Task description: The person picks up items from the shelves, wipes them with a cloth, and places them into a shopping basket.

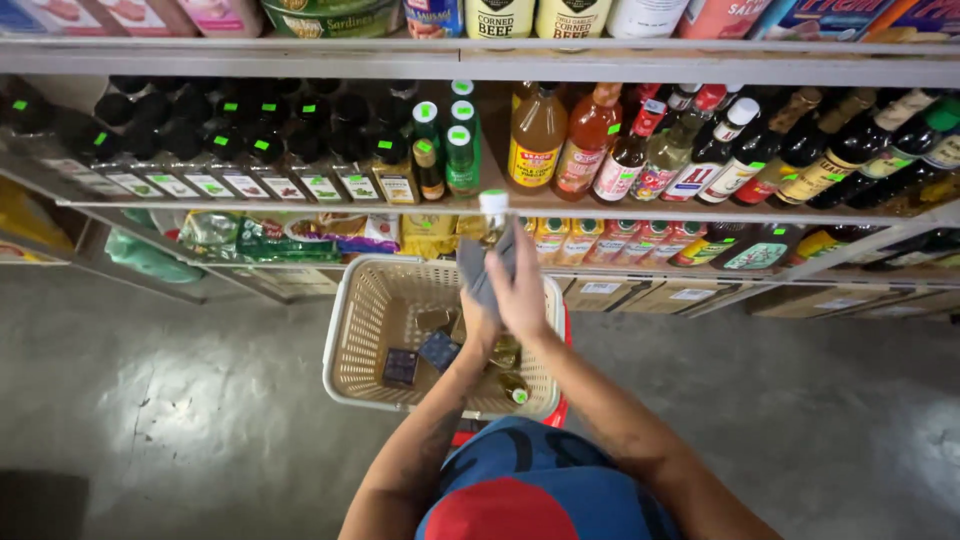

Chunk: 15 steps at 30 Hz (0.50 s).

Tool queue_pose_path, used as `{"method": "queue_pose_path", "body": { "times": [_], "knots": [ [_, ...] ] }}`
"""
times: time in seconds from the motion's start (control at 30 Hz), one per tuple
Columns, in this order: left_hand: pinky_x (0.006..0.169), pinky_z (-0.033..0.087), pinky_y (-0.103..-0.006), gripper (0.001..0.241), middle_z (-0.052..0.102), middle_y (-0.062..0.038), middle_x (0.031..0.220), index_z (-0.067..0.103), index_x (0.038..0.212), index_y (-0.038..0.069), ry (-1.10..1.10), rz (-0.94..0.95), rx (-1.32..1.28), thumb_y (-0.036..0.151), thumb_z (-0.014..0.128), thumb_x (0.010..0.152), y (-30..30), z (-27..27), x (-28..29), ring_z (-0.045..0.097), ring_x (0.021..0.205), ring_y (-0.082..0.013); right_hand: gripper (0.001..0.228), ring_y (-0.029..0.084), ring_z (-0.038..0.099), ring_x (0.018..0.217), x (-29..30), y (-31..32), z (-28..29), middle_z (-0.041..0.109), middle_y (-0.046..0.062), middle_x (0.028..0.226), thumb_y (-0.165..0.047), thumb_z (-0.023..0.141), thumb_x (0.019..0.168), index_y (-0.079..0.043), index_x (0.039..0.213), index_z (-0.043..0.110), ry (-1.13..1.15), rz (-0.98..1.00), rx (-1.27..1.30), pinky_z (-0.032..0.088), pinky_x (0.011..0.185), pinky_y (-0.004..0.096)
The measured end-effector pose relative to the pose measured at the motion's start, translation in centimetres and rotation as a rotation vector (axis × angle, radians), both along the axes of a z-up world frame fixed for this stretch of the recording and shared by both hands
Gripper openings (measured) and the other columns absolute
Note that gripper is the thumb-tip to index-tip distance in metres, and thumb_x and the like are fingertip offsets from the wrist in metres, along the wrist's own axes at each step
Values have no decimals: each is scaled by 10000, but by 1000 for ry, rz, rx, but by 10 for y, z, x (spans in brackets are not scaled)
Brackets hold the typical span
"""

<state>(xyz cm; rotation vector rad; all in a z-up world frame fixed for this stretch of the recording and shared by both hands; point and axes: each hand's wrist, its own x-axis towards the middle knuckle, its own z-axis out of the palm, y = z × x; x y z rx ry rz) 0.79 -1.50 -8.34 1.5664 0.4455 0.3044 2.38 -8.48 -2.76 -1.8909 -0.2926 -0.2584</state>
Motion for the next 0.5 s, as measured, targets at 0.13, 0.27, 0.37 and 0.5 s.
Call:
{"method": "queue_pose_path", "body": {
  "times": [0.13,0.27,0.37,0.5],
  "knots": [
    [975,462,-613,591,687,-342,1122,478,1496,47,53,-178,226,380,377,1018,7,43,3,631,1124,-513,646,315,633,1220,47,14,24,658,175,1318,-520,739,882,-143,1377,564,478,-144,664,488,1064,498],
    [931,489,-628,589,688,-343,1102,502,1457,31,49,-208,370,408,405,1014,11,40,24,653,1059,-530,712,387,657,1173,41,18,57,689,198,1212,-591,729,843,-206,1412,540,404,-243,215,508,982,500],
    [974,500,-481,478,698,-284,1126,560,1329,-41,-215,-178,916,245,488,954,28,-18,54,666,1084,-438,1018,407,642,1193,56,18,43,663,178,1286,-434,882,678,-280,1530,346,361,-378,50,479,1023,540],
    [917,530,-460,536,721,-242,1028,615,1274,-18,-275,-146,1063,325,625,862,33,-18,63,688,1011,-422,861,261,688,1107,84,18,17,691,87,1195,-359,889,723,-252,1462,461,363,-398,363,537,948,455]
  ]
}}
